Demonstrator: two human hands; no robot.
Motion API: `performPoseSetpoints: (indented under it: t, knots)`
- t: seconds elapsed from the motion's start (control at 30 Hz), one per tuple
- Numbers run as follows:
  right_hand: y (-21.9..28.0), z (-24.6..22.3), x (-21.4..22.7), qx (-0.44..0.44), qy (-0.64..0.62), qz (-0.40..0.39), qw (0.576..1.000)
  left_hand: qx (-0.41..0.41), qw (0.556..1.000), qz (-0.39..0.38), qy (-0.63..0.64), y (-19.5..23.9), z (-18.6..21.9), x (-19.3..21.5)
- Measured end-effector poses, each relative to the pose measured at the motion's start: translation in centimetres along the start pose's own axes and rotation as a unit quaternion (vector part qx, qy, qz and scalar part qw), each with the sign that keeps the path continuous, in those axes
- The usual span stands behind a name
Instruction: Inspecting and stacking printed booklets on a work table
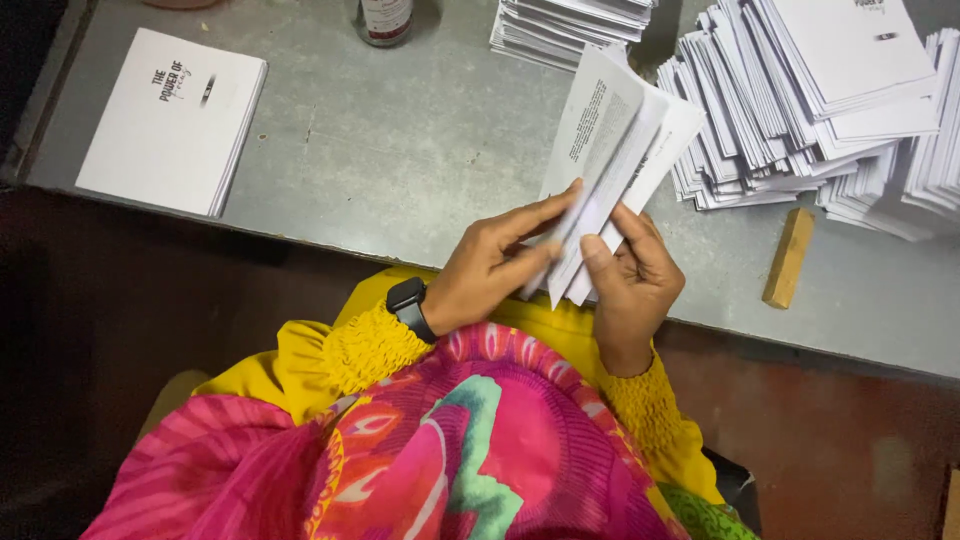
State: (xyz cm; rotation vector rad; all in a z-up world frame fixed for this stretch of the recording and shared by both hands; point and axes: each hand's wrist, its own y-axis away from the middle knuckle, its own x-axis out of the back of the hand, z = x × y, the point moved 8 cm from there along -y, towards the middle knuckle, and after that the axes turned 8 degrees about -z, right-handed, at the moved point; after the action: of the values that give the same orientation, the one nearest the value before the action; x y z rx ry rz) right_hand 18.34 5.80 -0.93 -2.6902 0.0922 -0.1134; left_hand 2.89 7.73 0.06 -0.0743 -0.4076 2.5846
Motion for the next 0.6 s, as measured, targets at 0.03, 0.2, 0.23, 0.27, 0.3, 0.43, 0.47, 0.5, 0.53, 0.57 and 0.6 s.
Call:
performPoseSetpoints:
  t: [0.03, 0.2, 0.23, 0.27, 0.3, 0.43, 0.47, 0.5, 0.53, 0.57, 0.6]
  knots:
    - [0.0, -0.2, 0.2, 0.003, 0.001, 0.010, 1.000, 0.000, 1.000, 0.009, -0.008, 0.0, -0.5, 0.2]
    - [-0.1, -0.2, 1.0, 0.010, 0.019, 0.046, 0.999, -0.003, 0.999, 0.020, 0.048, 0.3, -3.7, 1.2]
    - [-0.5, -1.0, 1.2, 0.021, 0.047, 0.059, 0.997, -0.005, 0.996, 0.033, 0.080, 0.3, -4.5, 1.6]
    - [-0.6, -0.7, 2.1, 0.021, 0.047, 0.058, 0.997, -0.006, 0.996, 0.033, 0.080, 0.4, -6.0, 2.1]
    - [-0.6, -0.3, 3.0, 0.028, 0.034, 0.061, 0.997, -0.004, 0.990, 0.071, 0.123, 0.7, -7.8, 3.3]
    - [-1.0, 0.1, 5.7, 0.007, -0.023, 0.071, 0.997, 0.038, 0.976, 0.146, 0.155, 2.1, -10.2, 7.7]
    - [-0.9, 0.3, 5.9, 0.005, -0.023, 0.073, 0.997, 0.040, 0.976, 0.144, 0.155, 2.1, -9.6, 7.8]
    - [-0.8, 0.6, 6.3, 0.001, -0.032, 0.079, 0.996, 0.050, 0.971, 0.158, 0.171, 2.3, -9.2, 8.0]
    - [-0.7, 0.8, 6.6, -0.004, -0.042, 0.085, 0.995, 0.059, 0.965, 0.172, 0.186, 2.5, -8.8, 8.2]
    - [-0.7, 0.8, 6.5, -0.003, -0.043, 0.084, 0.996, 0.059, 0.965, 0.173, 0.185, 2.7, -9.3, 8.4]
    - [-0.6, 0.8, 6.4, -0.011, -0.044, 0.088, 0.995, 0.056, 0.964, 0.177, 0.193, 2.8, -9.7, 8.6]
